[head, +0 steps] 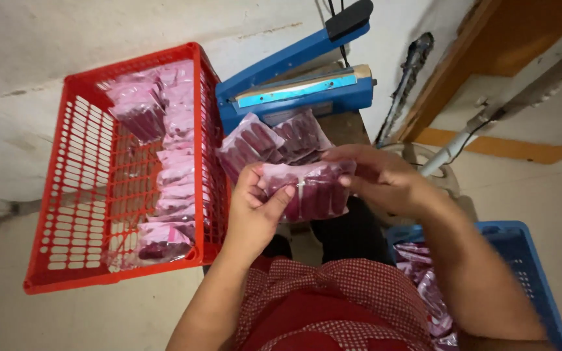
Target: The person is taking small pink packages of meat from a red crate and sealing them using a manual heat sealer.
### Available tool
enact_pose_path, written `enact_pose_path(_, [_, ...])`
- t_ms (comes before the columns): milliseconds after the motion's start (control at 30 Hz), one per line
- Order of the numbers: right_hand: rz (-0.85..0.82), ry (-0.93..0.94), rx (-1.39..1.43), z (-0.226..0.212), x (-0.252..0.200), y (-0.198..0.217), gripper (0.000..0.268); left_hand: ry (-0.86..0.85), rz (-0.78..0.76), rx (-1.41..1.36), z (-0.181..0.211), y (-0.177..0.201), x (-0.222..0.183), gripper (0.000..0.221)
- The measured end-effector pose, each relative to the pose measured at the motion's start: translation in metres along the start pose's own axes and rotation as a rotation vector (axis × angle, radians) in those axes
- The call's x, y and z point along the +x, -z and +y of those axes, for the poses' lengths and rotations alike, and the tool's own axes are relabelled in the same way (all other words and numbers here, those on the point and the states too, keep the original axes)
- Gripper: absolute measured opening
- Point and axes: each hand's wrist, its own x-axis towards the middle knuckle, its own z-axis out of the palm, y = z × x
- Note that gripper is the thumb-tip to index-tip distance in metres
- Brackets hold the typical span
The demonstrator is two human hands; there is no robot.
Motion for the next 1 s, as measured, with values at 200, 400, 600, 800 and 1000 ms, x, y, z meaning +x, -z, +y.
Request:
enact_pose_path(200, [-0.210,-0.321,-0.786,-0.043,0.014,0.008,0.034,0.015,-0.069,-0.045,-0.008,0.002,-0.006,0.036])
enact_pose_path(400, [-0.242,-0.159,-0.807,-0.029,0.008,0.017,0.026,0.072,-0.099,-0.093,-0.006,-0.003,-0.004,0.033])
enact_pose_path(600, [-0.228,-0.103,-0.845,-0.019,0.010,0.023,0.017,0.137,-0.101,-0.027,-0.011,-0.013,-0.006,0.037])
enact_pose_path(800, [-0.311,-0.106,-0.909,-0.019,0.009,0.022,0.013,0.103,-0.093,0.083,-0.012,-0.020,-0.005,0.036])
enact_pose_path(1000, [-0.188,-0.007,-0.767,-0.003,-0.007,0.029,0.012,0.101,-0.097,0.310,-0.020,-0.022,0.001,0.049])
